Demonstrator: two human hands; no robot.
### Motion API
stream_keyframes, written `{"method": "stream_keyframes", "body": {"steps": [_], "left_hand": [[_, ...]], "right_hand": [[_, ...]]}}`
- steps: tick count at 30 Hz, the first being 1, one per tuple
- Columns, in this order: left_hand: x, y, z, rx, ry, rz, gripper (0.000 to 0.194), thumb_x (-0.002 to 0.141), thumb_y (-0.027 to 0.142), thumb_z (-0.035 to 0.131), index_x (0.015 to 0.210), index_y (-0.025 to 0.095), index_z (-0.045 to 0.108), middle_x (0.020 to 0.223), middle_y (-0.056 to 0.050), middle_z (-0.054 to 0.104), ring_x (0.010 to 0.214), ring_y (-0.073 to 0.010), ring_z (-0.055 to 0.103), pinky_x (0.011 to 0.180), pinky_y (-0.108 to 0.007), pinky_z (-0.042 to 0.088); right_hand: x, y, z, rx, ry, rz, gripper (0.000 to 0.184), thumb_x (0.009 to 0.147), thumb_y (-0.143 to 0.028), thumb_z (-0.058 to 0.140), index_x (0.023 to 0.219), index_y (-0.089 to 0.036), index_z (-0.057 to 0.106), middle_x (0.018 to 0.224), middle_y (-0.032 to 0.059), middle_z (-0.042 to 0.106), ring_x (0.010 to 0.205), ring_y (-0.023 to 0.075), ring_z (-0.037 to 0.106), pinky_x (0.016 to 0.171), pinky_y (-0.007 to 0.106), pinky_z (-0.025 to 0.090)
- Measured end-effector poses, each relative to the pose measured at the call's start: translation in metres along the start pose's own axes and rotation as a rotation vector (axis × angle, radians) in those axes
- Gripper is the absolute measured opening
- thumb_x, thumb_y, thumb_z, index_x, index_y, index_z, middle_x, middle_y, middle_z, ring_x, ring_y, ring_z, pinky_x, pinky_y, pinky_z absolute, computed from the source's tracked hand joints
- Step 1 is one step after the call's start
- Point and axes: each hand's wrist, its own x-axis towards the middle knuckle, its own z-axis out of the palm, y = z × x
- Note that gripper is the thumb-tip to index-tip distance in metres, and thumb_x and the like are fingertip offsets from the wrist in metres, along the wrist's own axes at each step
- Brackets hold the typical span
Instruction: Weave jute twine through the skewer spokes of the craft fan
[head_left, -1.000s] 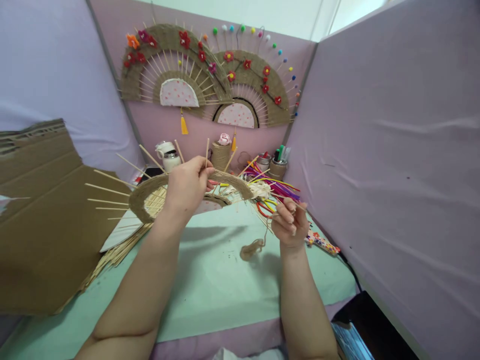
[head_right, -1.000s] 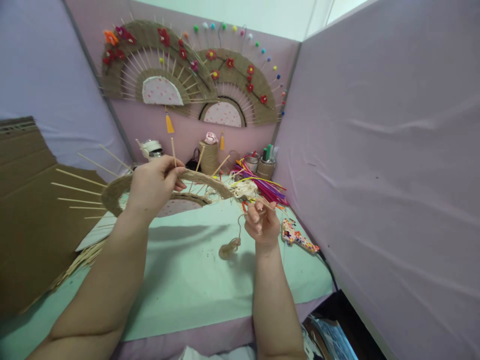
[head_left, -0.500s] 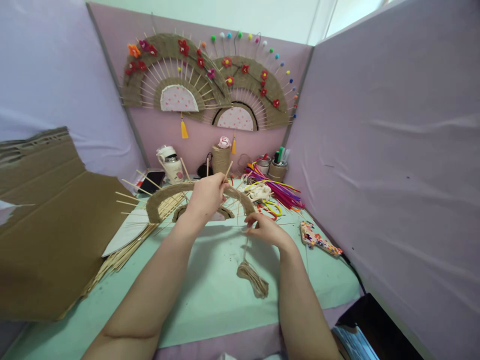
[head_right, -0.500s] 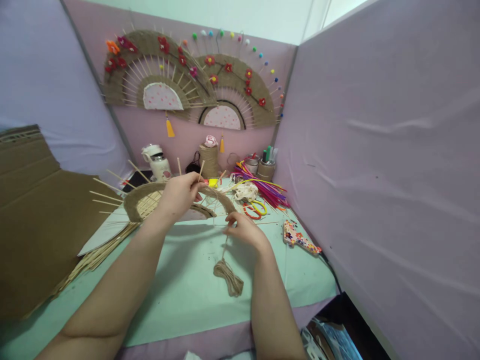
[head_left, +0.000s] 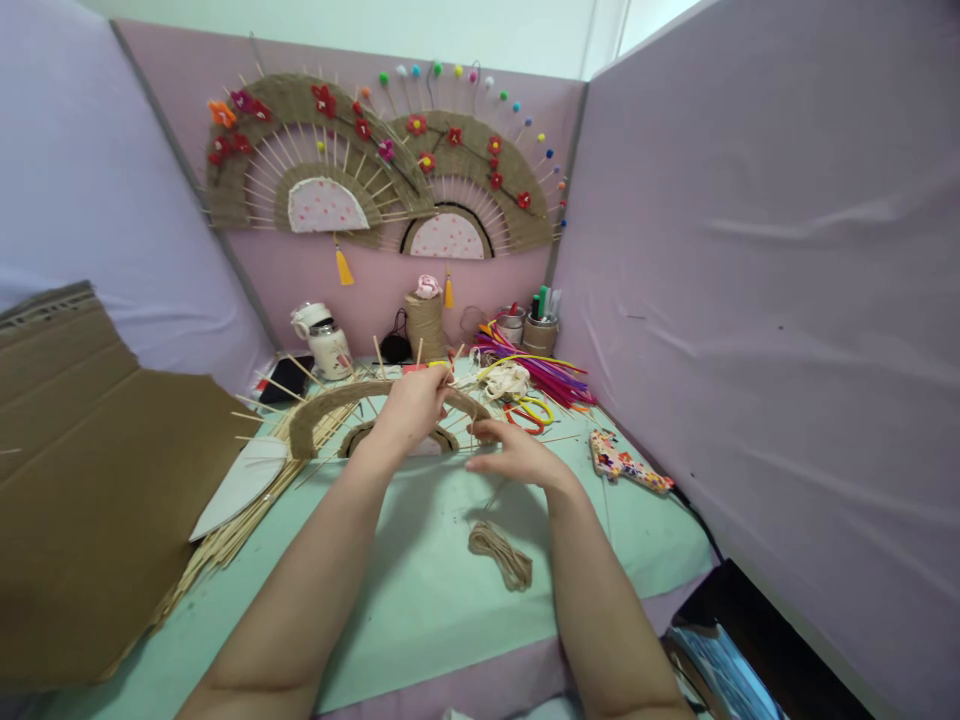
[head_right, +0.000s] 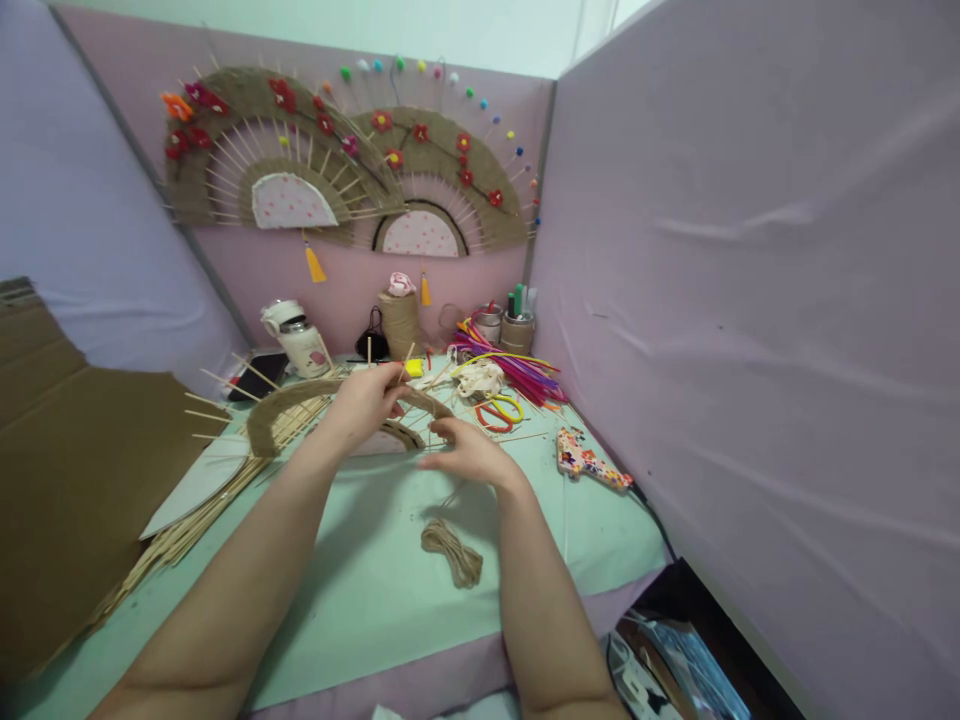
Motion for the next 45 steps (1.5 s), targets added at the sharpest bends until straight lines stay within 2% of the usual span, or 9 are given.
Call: {"method": "stream_keyframes", "body": {"steps": [4, 8, 13, 17, 27, 32, 38, 42, 45], "left_hand": [[-0.001, 0.001, -0.002, -0.036, -0.032, 0.022, 0.010, 0.083, 0.017, 0.045, 0.083, 0.019, 0.055, 0.074, -0.003, 0.066, 0.058, -0.0146, 0.063, 0.056, -0.024, 0.041], [-0.001, 0.001, -0.003, -0.039, -0.040, 0.019, 0.010, 0.081, 0.016, 0.045, 0.084, 0.019, 0.054, 0.073, -0.003, 0.066, 0.058, -0.0147, 0.063, 0.056, -0.024, 0.041], [0.000, -0.001, -0.002, -0.044, -0.044, 0.011, 0.009, 0.082, 0.019, 0.045, 0.083, 0.019, 0.054, 0.072, -0.002, 0.066, 0.058, -0.0152, 0.064, 0.056, -0.025, 0.041], [-0.001, 0.002, -0.002, -0.074, -0.051, 0.011, 0.010, 0.084, 0.021, 0.045, 0.082, 0.019, 0.055, 0.073, -0.002, 0.067, 0.056, -0.0149, 0.064, 0.055, -0.025, 0.041], [-0.002, 0.007, -0.005, -0.039, -0.013, -0.027, 0.013, 0.086, 0.024, 0.046, 0.080, 0.020, 0.057, 0.067, 0.000, 0.066, 0.054, -0.0147, 0.063, 0.059, -0.026, 0.040], [-0.001, 0.005, -0.004, -0.017, -0.009, -0.013, 0.013, 0.086, 0.022, 0.046, 0.078, 0.020, 0.056, 0.064, 0.000, 0.065, 0.054, -0.0150, 0.063, 0.059, -0.026, 0.039], [-0.001, 0.004, -0.003, 0.008, -0.010, -0.009, 0.014, 0.086, 0.024, 0.046, 0.077, 0.020, 0.055, 0.064, 0.000, 0.065, 0.055, -0.0153, 0.063, 0.059, -0.026, 0.039], [-0.001, 0.004, -0.003, 0.006, -0.008, -0.011, 0.014, 0.086, 0.023, 0.045, 0.076, 0.021, 0.055, 0.063, 0.001, 0.064, 0.054, -0.0152, 0.063, 0.059, -0.027, 0.038], [-0.001, 0.004, -0.003, -0.001, -0.009, -0.011, 0.014, 0.086, 0.023, 0.045, 0.075, 0.021, 0.054, 0.064, 0.001, 0.064, 0.053, -0.0145, 0.062, 0.058, -0.026, 0.038]], "right_hand": [[0.008, -0.004, 0.012, 0.206, 0.149, 0.042, 0.036, 0.076, -0.045, 0.066, 0.095, -0.015, 0.068, 0.098, 0.0091, 0.071, 0.092, 0.0223, 0.065, 0.085, 0.036, 0.048], [0.012, -0.008, 0.022, 0.477, 0.128, 0.074, 0.033, 0.072, -0.046, 0.069, 0.084, -0.015, 0.065, 0.082, 0.0050, 0.070, 0.078, 0.0164, 0.064, 0.076, 0.030, 0.047], [0.013, -0.006, 0.018, 0.743, 0.201, 0.153, 0.036, 0.066, -0.052, 0.069, 0.072, -0.018, 0.057, 0.049, -0.0076, 0.048, 0.044, 0.0069, 0.042, 0.051, 0.022, 0.039], [0.017, 0.001, 0.016, 0.658, 0.332, 0.144, 0.036, 0.068, -0.053, 0.064, 0.069, -0.019, 0.057, 0.043, -0.0091, 0.039, 0.039, 0.0064, 0.031, 0.043, 0.021, 0.030], [0.016, 0.007, 0.001, 0.289, 0.622, 0.068, 0.030, 0.070, -0.048, 0.064, 0.070, -0.018, 0.062, 0.054, -0.0026, 0.051, 0.054, 0.0129, 0.044, 0.050, 0.025, 0.035], [0.012, -0.001, -0.009, 0.584, 0.823, -0.033, 0.024, 0.067, -0.038, 0.070, 0.081, -0.020, 0.060, 0.064, -0.0039, 0.053, 0.055, 0.0092, 0.045, 0.051, 0.022, 0.039], [0.009, -0.007, -0.019, 1.081, 0.685, -0.076, 0.020, 0.067, -0.027, 0.073, 0.082, -0.022, 0.061, 0.078, -0.0029, 0.065, 0.049, 0.0044, 0.042, 0.053, 0.020, 0.048], [0.008, -0.008, -0.021, 1.157, 0.667, -0.065, 0.019, 0.068, -0.022, 0.071, 0.087, -0.023, 0.067, 0.100, -0.0005, 0.071, 0.049, 0.0028, 0.045, 0.055, 0.019, 0.052], [0.009, -0.009, -0.018, 1.076, 0.745, -0.034, 0.027, 0.065, -0.023, 0.073, 0.091, -0.021, 0.069, 0.104, 0.0028, 0.071, 0.049, 0.0035, 0.049, 0.055, 0.022, 0.053]]}}
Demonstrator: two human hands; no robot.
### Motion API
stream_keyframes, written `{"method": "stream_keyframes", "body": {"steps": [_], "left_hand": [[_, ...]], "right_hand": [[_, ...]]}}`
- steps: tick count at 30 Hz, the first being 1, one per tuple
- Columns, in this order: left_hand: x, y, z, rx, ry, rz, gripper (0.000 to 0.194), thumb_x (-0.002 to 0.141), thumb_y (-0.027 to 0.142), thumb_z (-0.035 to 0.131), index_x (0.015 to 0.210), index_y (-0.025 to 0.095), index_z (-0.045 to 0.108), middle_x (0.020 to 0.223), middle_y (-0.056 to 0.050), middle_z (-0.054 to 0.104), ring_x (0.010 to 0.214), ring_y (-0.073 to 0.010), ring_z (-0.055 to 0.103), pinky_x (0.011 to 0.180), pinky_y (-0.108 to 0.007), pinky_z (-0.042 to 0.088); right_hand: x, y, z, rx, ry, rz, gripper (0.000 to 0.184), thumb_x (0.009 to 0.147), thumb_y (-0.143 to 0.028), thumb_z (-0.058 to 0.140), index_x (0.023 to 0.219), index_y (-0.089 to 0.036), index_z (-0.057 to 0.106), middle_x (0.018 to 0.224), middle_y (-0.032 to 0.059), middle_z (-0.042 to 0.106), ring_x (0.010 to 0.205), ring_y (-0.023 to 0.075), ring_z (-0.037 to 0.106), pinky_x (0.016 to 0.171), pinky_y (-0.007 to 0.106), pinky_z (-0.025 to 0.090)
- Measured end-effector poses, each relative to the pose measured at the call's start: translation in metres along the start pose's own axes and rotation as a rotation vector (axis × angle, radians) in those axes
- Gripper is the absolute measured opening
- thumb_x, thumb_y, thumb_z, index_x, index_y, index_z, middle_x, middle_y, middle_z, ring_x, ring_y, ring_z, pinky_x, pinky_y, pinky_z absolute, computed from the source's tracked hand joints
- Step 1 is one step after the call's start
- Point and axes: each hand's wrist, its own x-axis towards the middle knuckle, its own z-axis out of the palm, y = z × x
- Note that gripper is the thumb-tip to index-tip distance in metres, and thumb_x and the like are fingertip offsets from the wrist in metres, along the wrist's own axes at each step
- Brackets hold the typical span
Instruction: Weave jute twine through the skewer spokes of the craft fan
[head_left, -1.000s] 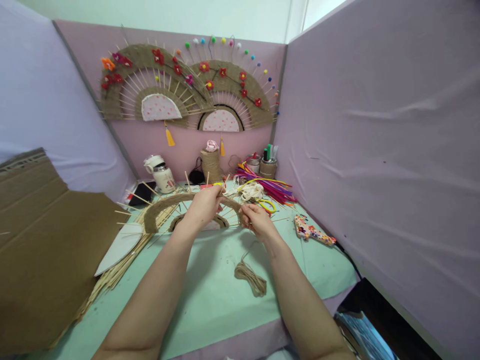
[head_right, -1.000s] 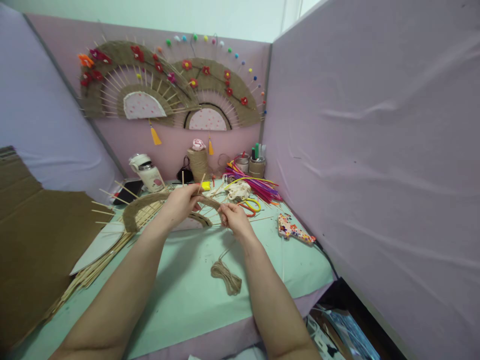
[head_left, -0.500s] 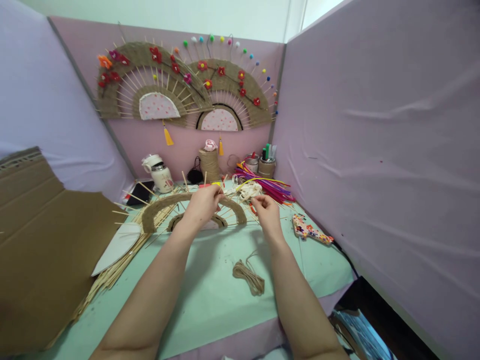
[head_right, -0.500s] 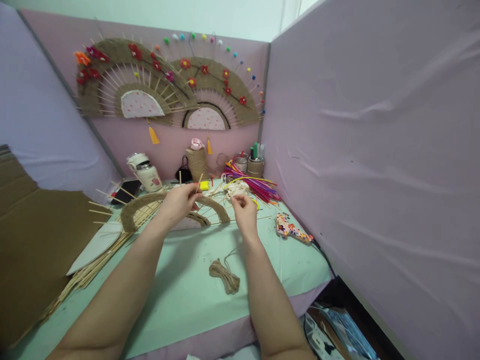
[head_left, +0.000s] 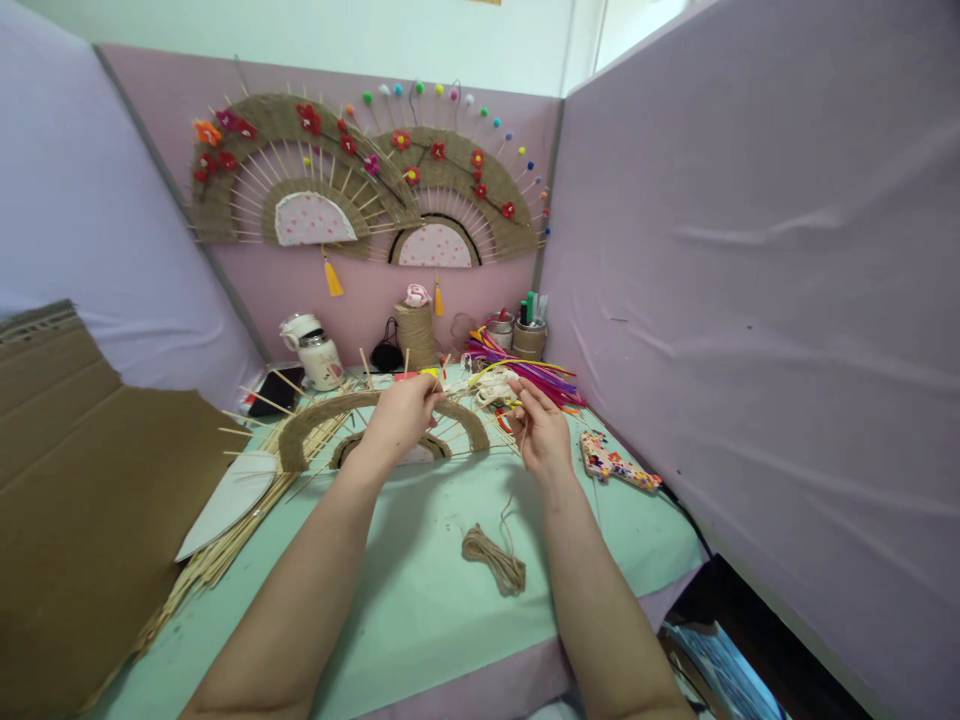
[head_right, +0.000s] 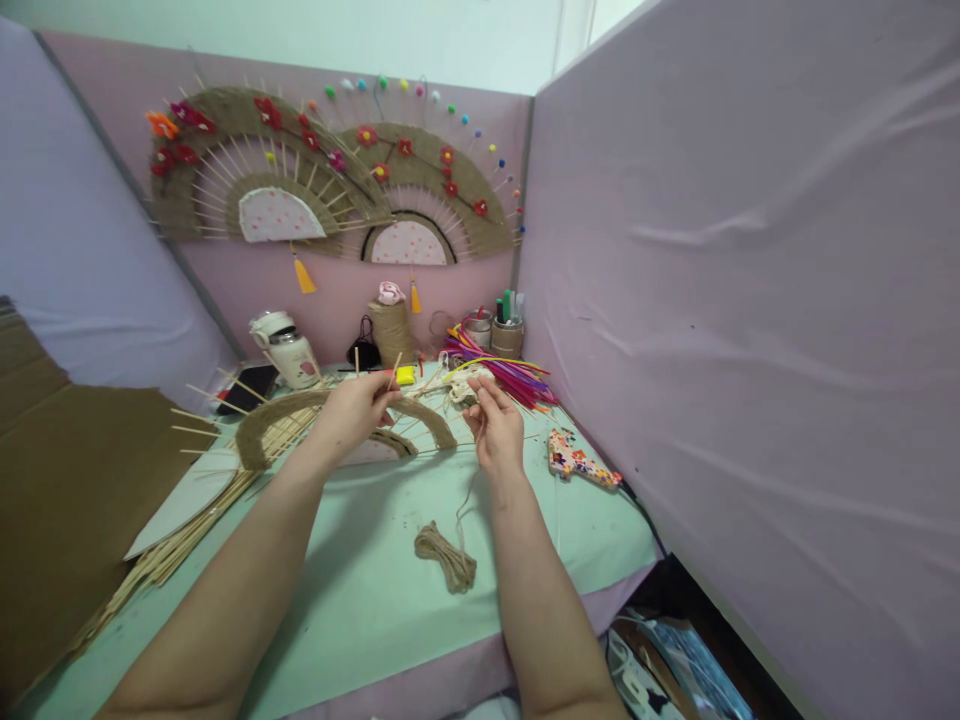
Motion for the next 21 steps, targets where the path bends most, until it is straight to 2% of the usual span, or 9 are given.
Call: {"method": "stream_keyframes", "body": {"steps": [4, 9, 13, 16, 18, 21], "left_hand": [[0.000, 0.000, 0.000, -0.013, -0.006, 0.000, 0.013, 0.086, 0.024, 0.046, 0.076, 0.021, 0.054, 0.065, 0.001, 0.064, 0.055, -0.0147, 0.063, 0.058, -0.026, 0.038], [-0.001, -0.001, 0.000, -0.036, -0.004, -0.003, 0.015, 0.087, 0.025, 0.045, 0.073, 0.021, 0.051, 0.062, 0.002, 0.063, 0.053, -0.0144, 0.062, 0.057, -0.026, 0.037], [0.000, -0.003, 0.000, -0.056, 0.001, -0.003, 0.014, 0.087, 0.024, 0.045, 0.075, 0.021, 0.052, 0.063, 0.002, 0.062, 0.052, -0.0140, 0.062, 0.057, -0.026, 0.036], [0.000, -0.004, 0.000, -0.061, 0.005, -0.008, 0.015, 0.086, 0.025, 0.045, 0.074, 0.020, 0.052, 0.063, 0.002, 0.062, 0.051, -0.0134, 0.062, 0.056, -0.026, 0.037], [0.001, -0.004, 0.000, -0.063, 0.008, -0.013, 0.015, 0.086, 0.025, 0.046, 0.074, 0.020, 0.052, 0.064, 0.002, 0.062, 0.051, -0.0131, 0.062, 0.056, -0.025, 0.037], [0.001, -0.003, 0.000, -0.062, 0.014, -0.011, 0.013, 0.086, 0.024, 0.047, 0.076, 0.020, 0.055, 0.067, 0.001, 0.065, 0.051, -0.0131, 0.062, 0.057, -0.025, 0.038]], "right_hand": [[-0.001, 0.004, 0.003, -0.152, 0.116, -0.101, 0.036, 0.062, -0.030, 0.075, 0.094, -0.016, 0.070, 0.090, 0.0049, 0.073, 0.050, 0.0070, 0.054, 0.055, 0.024, 0.053], [-0.001, 0.008, 0.000, -0.346, 0.075, -0.074, 0.038, 0.064, -0.035, 0.071, 0.095, -0.014, 0.071, 0.072, 0.0039, 0.070, 0.052, 0.0107, 0.055, 0.057, 0.027, 0.050], [-0.001, 0.013, -0.006, -0.701, 0.057, -0.267, 0.025, 0.071, -0.030, 0.058, 0.087, -0.016, 0.070, 0.081, 0.0054, 0.071, 0.061, 0.0145, 0.058, 0.060, 0.028, 0.046], [-0.002, 0.014, -0.008, -0.992, 0.007, -0.379, 0.020, 0.072, -0.023, 0.050, 0.077, -0.018, 0.068, 0.076, 0.0037, 0.069, 0.069, 0.0163, 0.058, 0.067, 0.027, 0.044], [-0.003, 0.014, -0.009, -1.166, -0.037, -0.386, 0.020, 0.073, -0.021, 0.047, 0.073, -0.018, 0.067, 0.073, 0.0032, 0.068, 0.069, 0.0164, 0.057, 0.068, 0.027, 0.042], [-0.004, 0.016, -0.009, -1.390, -0.111, -0.308, 0.022, 0.075, -0.018, 0.046, 0.074, -0.019, 0.068, 0.076, 0.0044, 0.069, 0.072, 0.0171, 0.059, 0.069, 0.026, 0.040]]}}
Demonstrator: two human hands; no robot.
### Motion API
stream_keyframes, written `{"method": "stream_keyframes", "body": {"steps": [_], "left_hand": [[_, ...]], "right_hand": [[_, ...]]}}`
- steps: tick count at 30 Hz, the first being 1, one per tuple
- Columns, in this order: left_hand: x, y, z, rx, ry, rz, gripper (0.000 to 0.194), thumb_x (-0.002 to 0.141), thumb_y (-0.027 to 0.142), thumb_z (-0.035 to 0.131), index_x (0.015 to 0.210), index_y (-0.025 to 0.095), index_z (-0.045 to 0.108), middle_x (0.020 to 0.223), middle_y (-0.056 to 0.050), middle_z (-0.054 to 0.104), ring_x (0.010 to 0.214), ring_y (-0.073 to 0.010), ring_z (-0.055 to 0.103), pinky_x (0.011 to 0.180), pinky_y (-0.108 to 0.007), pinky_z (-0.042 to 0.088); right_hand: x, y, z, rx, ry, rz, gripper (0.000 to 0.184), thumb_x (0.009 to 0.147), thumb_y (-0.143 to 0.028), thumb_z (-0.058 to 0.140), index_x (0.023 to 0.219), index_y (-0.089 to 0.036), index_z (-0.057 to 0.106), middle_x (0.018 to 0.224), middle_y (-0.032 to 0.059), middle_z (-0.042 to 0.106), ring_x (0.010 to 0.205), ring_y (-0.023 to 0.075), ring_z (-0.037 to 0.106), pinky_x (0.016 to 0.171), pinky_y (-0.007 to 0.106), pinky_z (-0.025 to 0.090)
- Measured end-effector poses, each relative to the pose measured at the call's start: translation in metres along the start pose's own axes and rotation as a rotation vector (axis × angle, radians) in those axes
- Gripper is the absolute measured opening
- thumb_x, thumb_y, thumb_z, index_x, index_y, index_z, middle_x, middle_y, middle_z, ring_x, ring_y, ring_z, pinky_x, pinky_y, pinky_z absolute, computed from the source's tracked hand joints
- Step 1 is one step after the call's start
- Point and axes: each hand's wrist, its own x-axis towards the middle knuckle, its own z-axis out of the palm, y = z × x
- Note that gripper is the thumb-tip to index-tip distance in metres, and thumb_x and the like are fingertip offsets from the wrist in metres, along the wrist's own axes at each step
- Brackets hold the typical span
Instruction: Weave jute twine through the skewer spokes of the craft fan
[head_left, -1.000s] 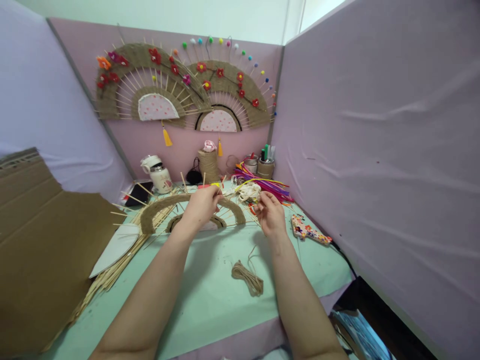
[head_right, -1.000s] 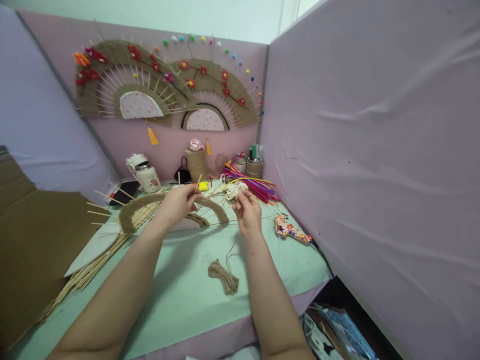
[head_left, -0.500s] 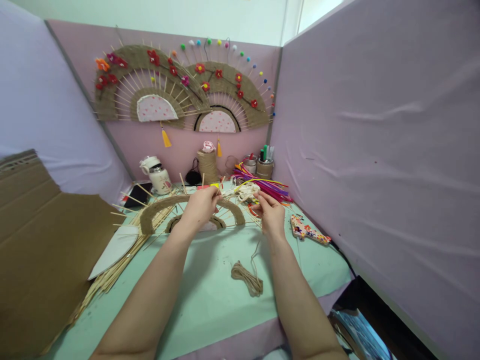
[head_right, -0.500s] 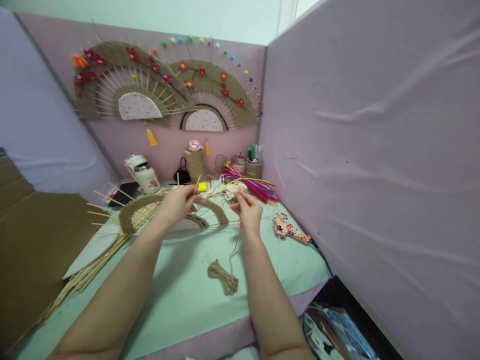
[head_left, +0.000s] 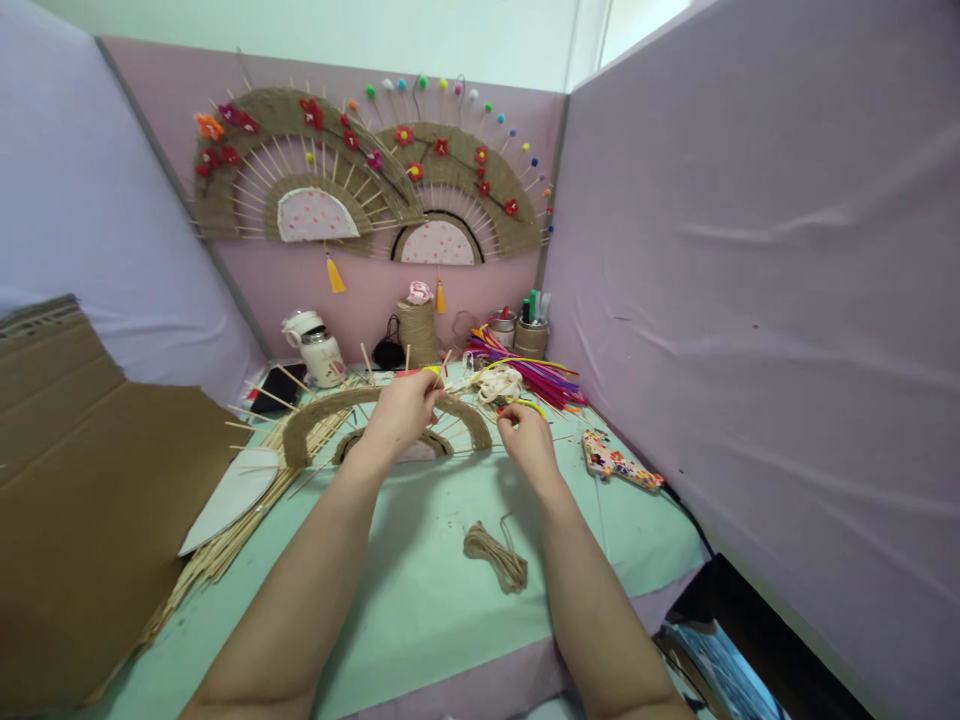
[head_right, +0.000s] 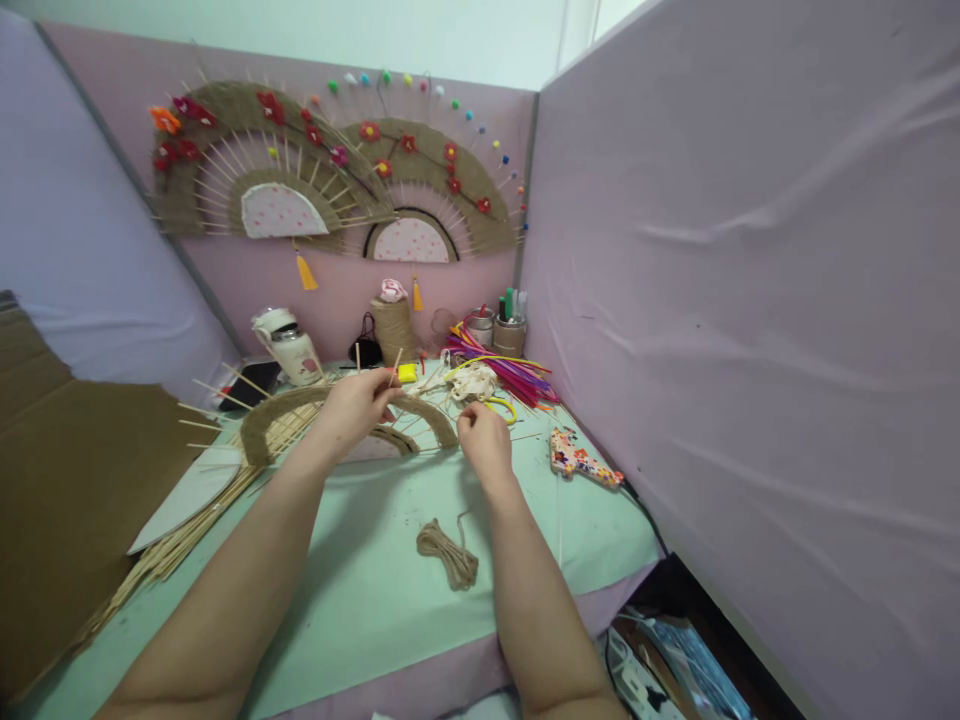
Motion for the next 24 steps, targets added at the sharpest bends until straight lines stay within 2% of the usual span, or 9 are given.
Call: {"method": "stream_keyframes", "body": {"steps": [4, 8, 11, 13, 15, 17, 19, 21, 24], "left_hand": [[-0.001, 0.002, -0.001, 0.020, 0.014, 0.010, 0.014, 0.087, 0.028, 0.049, 0.082, 0.020, 0.060, 0.068, 0.001, 0.067, 0.054, -0.0144, 0.063, 0.059, -0.026, 0.039], [0.000, 0.003, 0.001, -0.013, 0.039, -0.021, 0.014, 0.086, 0.024, 0.050, 0.091, 0.019, 0.062, 0.071, 0.000, 0.068, 0.052, -0.0140, 0.063, 0.057, -0.025, 0.041], [0.000, 0.002, 0.003, -0.063, 0.113, -0.005, 0.021, 0.086, 0.023, 0.050, 0.104, 0.019, 0.060, 0.085, -0.002, 0.071, 0.050, -0.0121, 0.063, 0.060, -0.026, 0.046], [0.000, 0.002, 0.005, -0.066, 0.219, 0.055, 0.028, 0.088, 0.024, 0.050, 0.115, 0.021, 0.057, 0.100, -0.004, 0.071, 0.058, -0.0125, 0.065, 0.067, -0.027, 0.049], [0.000, 0.002, 0.007, -0.034, 0.343, 0.146, 0.033, 0.089, 0.023, 0.049, 0.122, 0.021, 0.053, 0.112, -0.006, 0.068, 0.078, -0.0157, 0.068, 0.077, -0.029, 0.050], [-0.001, 0.003, 0.010, 0.004, 0.468, 0.255, 0.034, 0.090, 0.019, 0.048, 0.123, 0.020, 0.052, 0.120, -0.008, 0.064, 0.102, -0.0185, 0.064, 0.088, -0.030, 0.049], [-0.002, 0.004, 0.016, 0.023, 0.589, 0.362, 0.033, 0.090, 0.016, 0.046, 0.122, 0.020, 0.051, 0.123, -0.010, 0.061, 0.114, -0.0185, 0.058, 0.092, -0.030, 0.047], [-0.003, 0.003, 0.025, 0.022, 0.667, 0.447, 0.030, 0.090, 0.014, 0.045, 0.119, 0.020, 0.052, 0.123, -0.011, 0.060, 0.115, -0.0171, 0.057, 0.087, -0.027, 0.050], [-0.003, 0.000, 0.041, 0.027, 0.639, 0.502, 0.027, 0.090, 0.016, 0.044, 0.116, 0.020, 0.051, 0.117, -0.010, 0.063, 0.106, -0.0154, 0.062, 0.073, -0.022, 0.052]], "right_hand": [[-0.001, 0.000, 0.003, -0.139, -0.162, 0.018, 0.024, 0.075, -0.014, 0.048, 0.079, -0.019, 0.071, 0.080, 0.0068, 0.072, 0.077, 0.0189, 0.062, 0.070, 0.026, 0.039], [-0.001, 0.000, 0.004, -0.146, -0.180, 0.003, 0.028, 0.077, -0.012, 0.046, 0.086, -0.018, 0.073, 0.089, 0.0083, 0.073, 0.085, 0.0203, 0.064, 0.075, 0.027, 0.041], [-0.001, 0.001, 0.004, -0.147, -0.185, 0.010, 0.030, 0.078, -0.010, 0.046, 0.090, -0.017, 0.073, 0.094, 0.0089, 0.073, 0.090, 0.0208, 0.064, 0.077, 0.027, 0.041], [0.000, 0.001, 0.004, -0.149, -0.192, 0.002, 0.031, 0.078, -0.009, 0.046, 0.091, -0.017, 0.073, 0.094, 0.0092, 0.073, 0.091, 0.0212, 0.064, 0.078, 0.027, 0.041], [0.000, 0.002, 0.005, -0.150, -0.199, -0.003, 0.031, 0.078, -0.008, 0.046, 0.091, -0.016, 0.073, 0.094, 0.0094, 0.073, 0.091, 0.0213, 0.064, 0.078, 0.027, 0.041], [0.000, 0.002, 0.006, -0.151, -0.205, -0.001, 0.032, 0.078, -0.008, 0.046, 0.091, -0.016, 0.073, 0.094, 0.0093, 0.073, 0.092, 0.0211, 0.064, 0.079, 0.027, 0.041], [0.001, 0.002, 0.006, -0.152, -0.212, 0.003, 0.032, 0.079, -0.007, 0.046, 0.091, -0.016, 0.073, 0.094, 0.0093, 0.073, 0.092, 0.0208, 0.064, 0.079, 0.027, 0.041], [0.001, 0.002, 0.007, -0.154, -0.215, 0.004, 0.031, 0.079, -0.007, 0.046, 0.091, -0.016, 0.073, 0.094, 0.0092, 0.073, 0.092, 0.0206, 0.064, 0.079, 0.026, 0.040], [0.002, 0.002, 0.007, -0.155, -0.222, 0.008, 0.031, 0.079, -0.007, 0.046, 0.092, -0.016, 0.073, 0.093, 0.0093, 0.073, 0.092, 0.0201, 0.063, 0.079, 0.026, 0.040]]}}
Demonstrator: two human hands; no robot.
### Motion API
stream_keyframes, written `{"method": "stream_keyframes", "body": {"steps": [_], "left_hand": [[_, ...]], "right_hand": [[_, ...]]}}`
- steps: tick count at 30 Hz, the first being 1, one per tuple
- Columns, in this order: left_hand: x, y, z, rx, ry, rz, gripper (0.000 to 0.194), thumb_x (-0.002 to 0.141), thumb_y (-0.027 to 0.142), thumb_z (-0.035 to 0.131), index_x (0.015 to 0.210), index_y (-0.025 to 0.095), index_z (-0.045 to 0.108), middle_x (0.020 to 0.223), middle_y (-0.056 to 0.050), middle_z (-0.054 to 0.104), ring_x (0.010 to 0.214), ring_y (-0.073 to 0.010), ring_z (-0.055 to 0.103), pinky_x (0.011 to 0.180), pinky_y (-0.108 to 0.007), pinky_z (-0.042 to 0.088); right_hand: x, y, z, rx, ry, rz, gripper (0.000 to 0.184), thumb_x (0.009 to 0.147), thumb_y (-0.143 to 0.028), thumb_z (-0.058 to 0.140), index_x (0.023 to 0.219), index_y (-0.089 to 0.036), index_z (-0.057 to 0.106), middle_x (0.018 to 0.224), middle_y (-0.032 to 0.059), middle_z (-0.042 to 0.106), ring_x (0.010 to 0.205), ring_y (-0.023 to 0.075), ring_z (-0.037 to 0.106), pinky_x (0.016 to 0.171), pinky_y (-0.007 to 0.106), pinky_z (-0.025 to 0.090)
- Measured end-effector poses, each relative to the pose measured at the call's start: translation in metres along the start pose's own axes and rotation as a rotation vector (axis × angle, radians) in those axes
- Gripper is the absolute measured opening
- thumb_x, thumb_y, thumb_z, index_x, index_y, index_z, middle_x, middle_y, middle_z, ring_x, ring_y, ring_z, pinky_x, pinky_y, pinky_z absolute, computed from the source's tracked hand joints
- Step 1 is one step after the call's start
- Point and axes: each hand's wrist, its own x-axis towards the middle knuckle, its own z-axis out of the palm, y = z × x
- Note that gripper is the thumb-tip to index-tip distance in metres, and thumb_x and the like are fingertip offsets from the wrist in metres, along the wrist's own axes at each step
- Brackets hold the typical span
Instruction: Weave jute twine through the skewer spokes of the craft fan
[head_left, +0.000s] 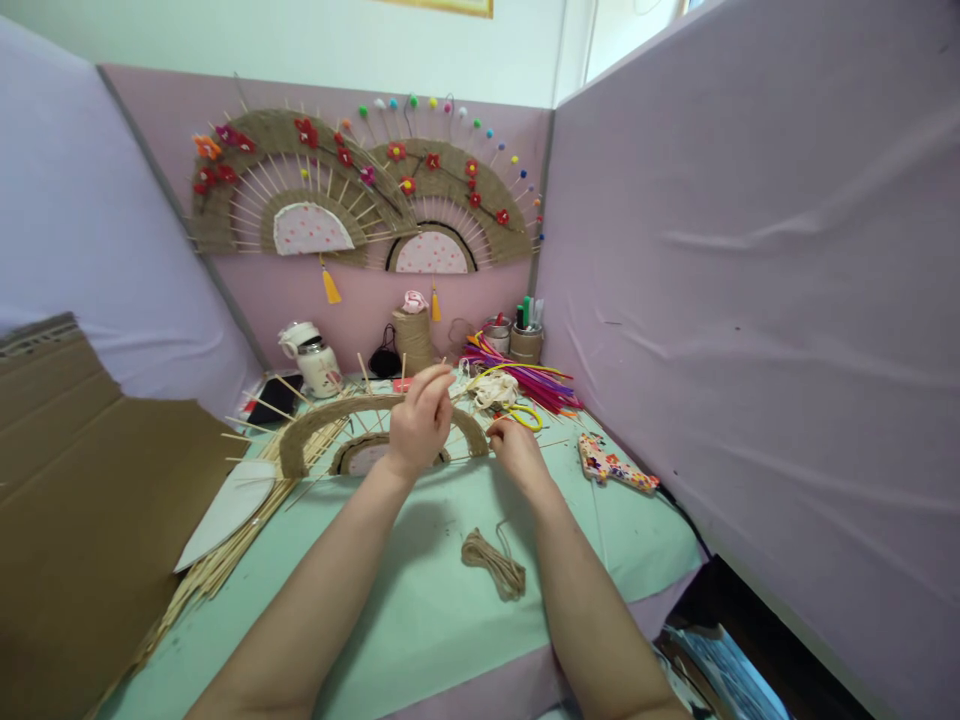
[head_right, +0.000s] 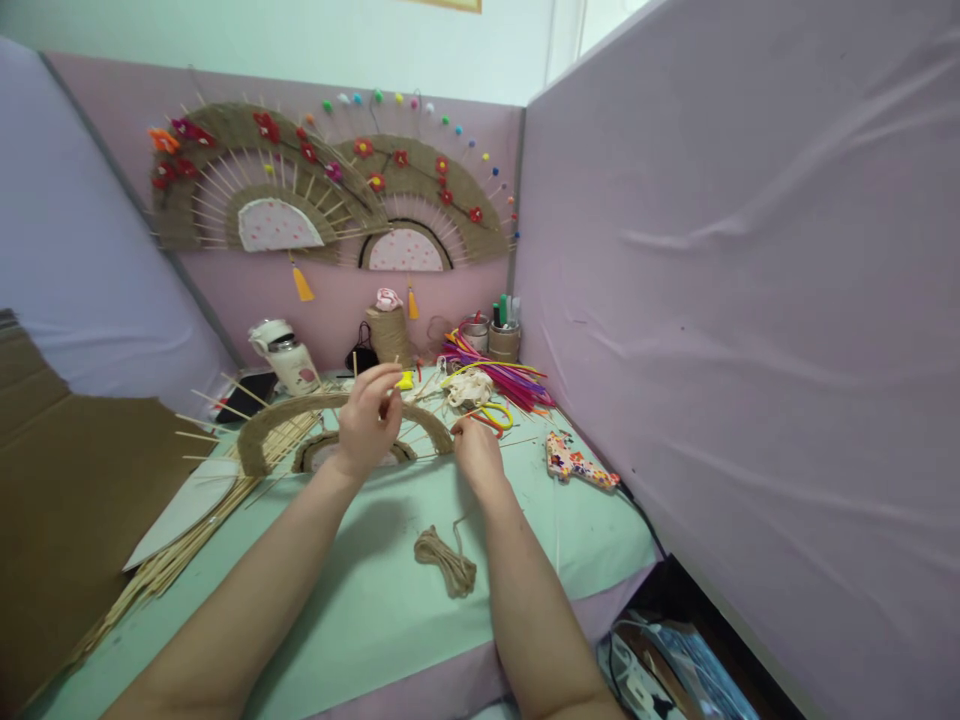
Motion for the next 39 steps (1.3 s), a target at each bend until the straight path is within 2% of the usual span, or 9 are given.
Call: {"method": "stream_keyframes", "body": {"steps": [4, 8, 11, 14, 18, 25, 31, 39], "left_hand": [[-0.007, 0.003, 0.010, 0.082, -0.190, -0.149, 0.034, 0.090, 0.022, 0.045, 0.124, 0.020, 0.046, 0.121, -0.011, 0.062, 0.103, -0.0179, 0.064, 0.077, -0.026, 0.052], [-0.004, 0.011, 0.010, 0.215, -0.435, -0.300, 0.041, 0.092, 0.026, 0.044, 0.133, 0.018, 0.043, 0.126, -0.012, 0.061, 0.100, -0.0223, 0.066, 0.078, -0.030, 0.050], [-0.001, 0.013, 0.008, 0.280, -0.608, -0.363, 0.032, 0.094, 0.027, 0.041, 0.123, 0.019, 0.053, 0.118, -0.009, 0.066, 0.101, -0.0229, 0.065, 0.080, -0.030, 0.048], [0.001, 0.012, 0.005, 0.312, -0.697, -0.402, 0.025, 0.095, 0.028, 0.040, 0.108, 0.020, 0.060, 0.110, -0.008, 0.068, 0.099, -0.0225, 0.065, 0.079, -0.029, 0.045], [0.004, 0.010, 0.003, 0.285, -0.712, -0.389, 0.021, 0.094, 0.027, 0.042, 0.095, 0.019, 0.062, 0.100, -0.008, 0.070, 0.091, -0.0208, 0.065, 0.074, -0.027, 0.042], [0.010, 0.014, -0.004, 0.251, -0.702, -0.394, 0.027, 0.095, 0.030, 0.039, 0.087, 0.020, 0.062, 0.082, -0.007, 0.070, 0.075, -0.0199, 0.064, 0.066, -0.028, 0.038], [0.016, 0.013, -0.008, 0.183, -0.654, -0.433, 0.027, 0.093, 0.029, 0.040, 0.081, 0.020, 0.062, 0.065, -0.003, 0.065, 0.060, -0.0172, 0.061, 0.062, -0.026, 0.037], [0.023, 0.005, -0.020, 0.138, -0.555, -0.464, 0.027, 0.091, 0.032, 0.042, 0.086, 0.020, 0.066, 0.055, 0.000, 0.063, 0.057, -0.0178, 0.061, 0.063, -0.027, 0.039]], "right_hand": [[0.000, 0.000, 0.000, 0.012, -0.011, 0.007, 0.031, 0.077, -0.006, 0.047, 0.093, -0.015, 0.073, 0.089, 0.0095, 0.073, 0.090, 0.0198, 0.063, 0.077, 0.025, 0.039], [-0.001, 0.000, 0.001, 0.014, -0.012, -0.001, 0.030, 0.078, -0.006, 0.048, 0.092, -0.015, 0.072, 0.091, 0.0100, 0.072, 0.088, 0.0192, 0.063, 0.074, 0.025, 0.038], [0.001, 0.001, 0.004, 0.010, -0.023, 0.008, 0.030, 0.077, -0.006, 0.049, 0.091, -0.015, 0.072, 0.090, 0.0099, 0.072, 0.087, 0.0190, 0.063, 0.073, 0.024, 0.037], [0.003, 0.003, 0.006, 0.013, -0.027, 0.012, 0.029, 0.076, -0.005, 0.049, 0.090, -0.016, 0.072, 0.088, 0.0092, 0.072, 0.086, 0.0185, 0.062, 0.072, 0.024, 0.036], [0.004, 0.003, 0.007, 0.018, -0.019, -0.009, 0.026, 0.076, -0.005, 0.050, 0.085, -0.015, 0.072, 0.084, 0.0084, 0.072, 0.082, 0.0177, 0.062, 0.070, 0.024, 0.037], [0.000, -0.001, 0.000, 0.040, 0.007, -0.003, 0.022, 0.077, -0.008, 0.050, 0.075, -0.015, 0.071, 0.079, 0.0085, 0.071, 0.079, 0.0185, 0.062, 0.069, 0.025, 0.037], [0.001, 0.000, -0.004, 0.078, 0.041, 0.017, 0.019, 0.081, -0.013, 0.053, 0.079, -0.017, 0.071, 0.076, 0.0065, 0.071, 0.075, 0.0167, 0.062, 0.069, 0.024, 0.037], [-0.004, -0.004, -0.010, 0.194, 0.150, 0.001, 0.017, 0.084, -0.024, 0.055, 0.079, -0.018, 0.070, 0.074, 0.0054, 0.070, 0.071, 0.0168, 0.061, 0.065, 0.025, 0.037]]}}
